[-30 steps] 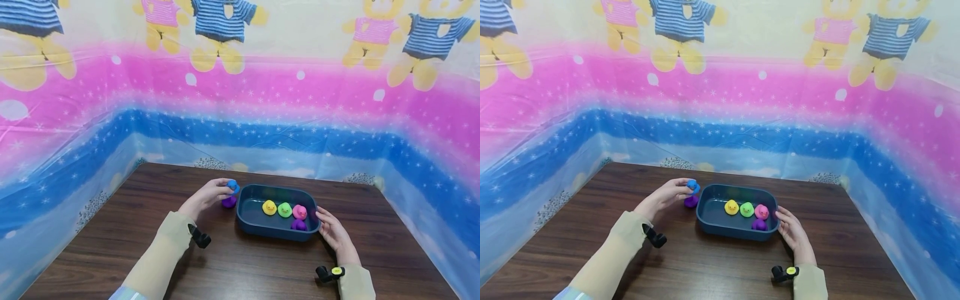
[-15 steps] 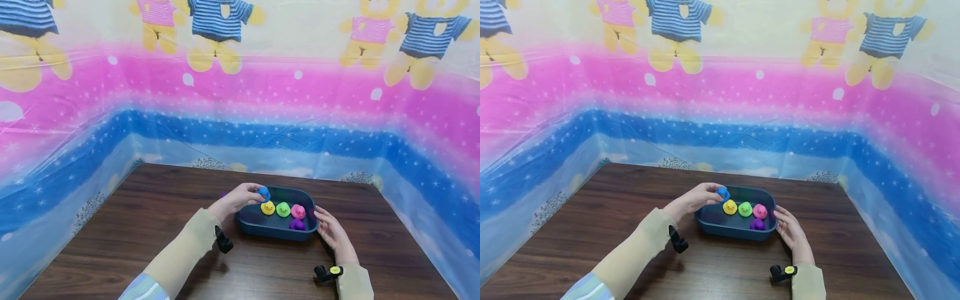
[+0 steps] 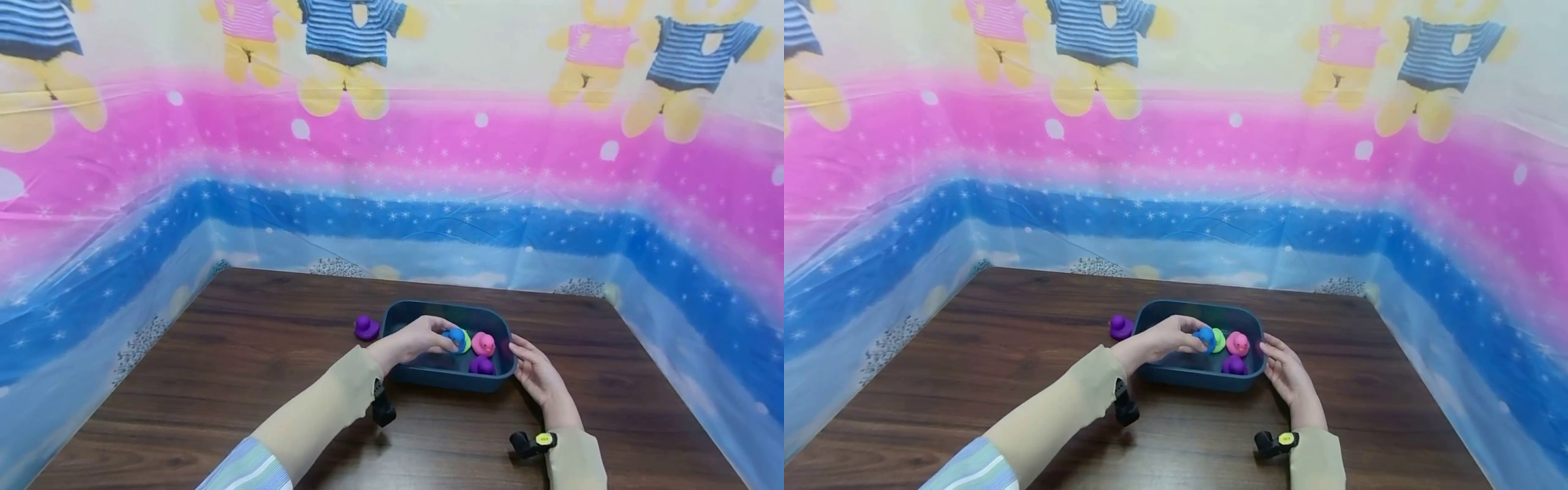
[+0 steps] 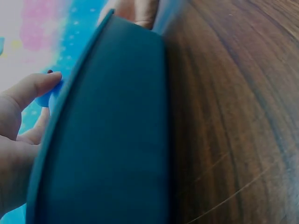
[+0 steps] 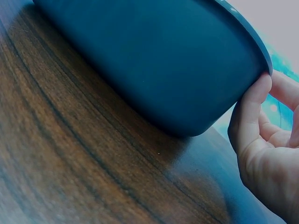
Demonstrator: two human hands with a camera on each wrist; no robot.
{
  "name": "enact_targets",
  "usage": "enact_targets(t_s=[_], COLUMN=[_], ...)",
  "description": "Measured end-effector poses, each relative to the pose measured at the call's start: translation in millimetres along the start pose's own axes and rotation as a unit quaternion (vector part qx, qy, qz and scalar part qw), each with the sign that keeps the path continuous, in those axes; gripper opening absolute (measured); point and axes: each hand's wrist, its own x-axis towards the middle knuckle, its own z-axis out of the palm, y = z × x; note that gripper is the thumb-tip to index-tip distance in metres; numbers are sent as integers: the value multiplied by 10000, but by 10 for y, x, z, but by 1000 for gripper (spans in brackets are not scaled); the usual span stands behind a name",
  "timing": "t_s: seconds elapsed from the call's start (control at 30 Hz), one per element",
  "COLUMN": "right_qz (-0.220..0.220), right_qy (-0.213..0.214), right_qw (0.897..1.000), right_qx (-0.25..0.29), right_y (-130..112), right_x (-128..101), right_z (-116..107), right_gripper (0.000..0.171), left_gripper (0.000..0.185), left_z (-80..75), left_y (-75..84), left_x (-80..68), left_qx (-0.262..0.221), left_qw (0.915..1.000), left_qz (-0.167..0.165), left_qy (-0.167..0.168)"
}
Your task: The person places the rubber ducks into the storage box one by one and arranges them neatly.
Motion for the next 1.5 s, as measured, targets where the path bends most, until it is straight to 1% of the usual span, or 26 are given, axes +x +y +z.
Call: enact_targets(t_s=[0.13, 0.33, 0.57, 0.77, 0.87, 1.0, 1.17, 1.3, 1.4, 1.5], right_qz=[12, 27, 13, -12, -38, -32, -17, -31, -21, 15], right_qy=[16, -72, -88, -130, -167, -105, -66, -161, -210, -185], right_qw=[10000, 10000, 9999, 9999, 9998, 9999, 9999, 9999, 9998, 9998], right_qx=[-36, -19, -79, -50, -29, 61, 91, 31, 14, 12], right_y=[-19, -72, -98, -94, -84, -57, 1, -39, -85, -88], right_x=[-1, -69, -104, -105, -100, -66, -2, -55, -107, -103], right_z=[8, 85, 116, 119, 111, 77, 2, 55, 112, 112], right_gripper=[25, 23, 23, 23, 23, 25, 26, 24, 23, 23], left_gripper=[40, 36, 35, 32, 31, 31, 29, 26, 25, 24], left_z=[70, 139, 198, 244, 260, 272, 295, 307, 306, 306], left_y=[-40, -64, -83, -88, -82, -79, -74, -80, -88, -88], left_x=[43, 57, 72, 52, 34, 30, 41, 62, 72, 72], left_qx=[346, 889, 1485, 1912, 2061, 2245, 2610, 2863, 2926, 2956], left_qw=[9994, 9960, 9889, 9811, 9778, 9735, 9642, 9571, 9553, 9544], left_qz=[-78, -90, 65, 234, 275, 311, 310, 277, 234, 199], left_qy=[37, -58, -19, 160, 239, 294, 342, 361, 361, 375])
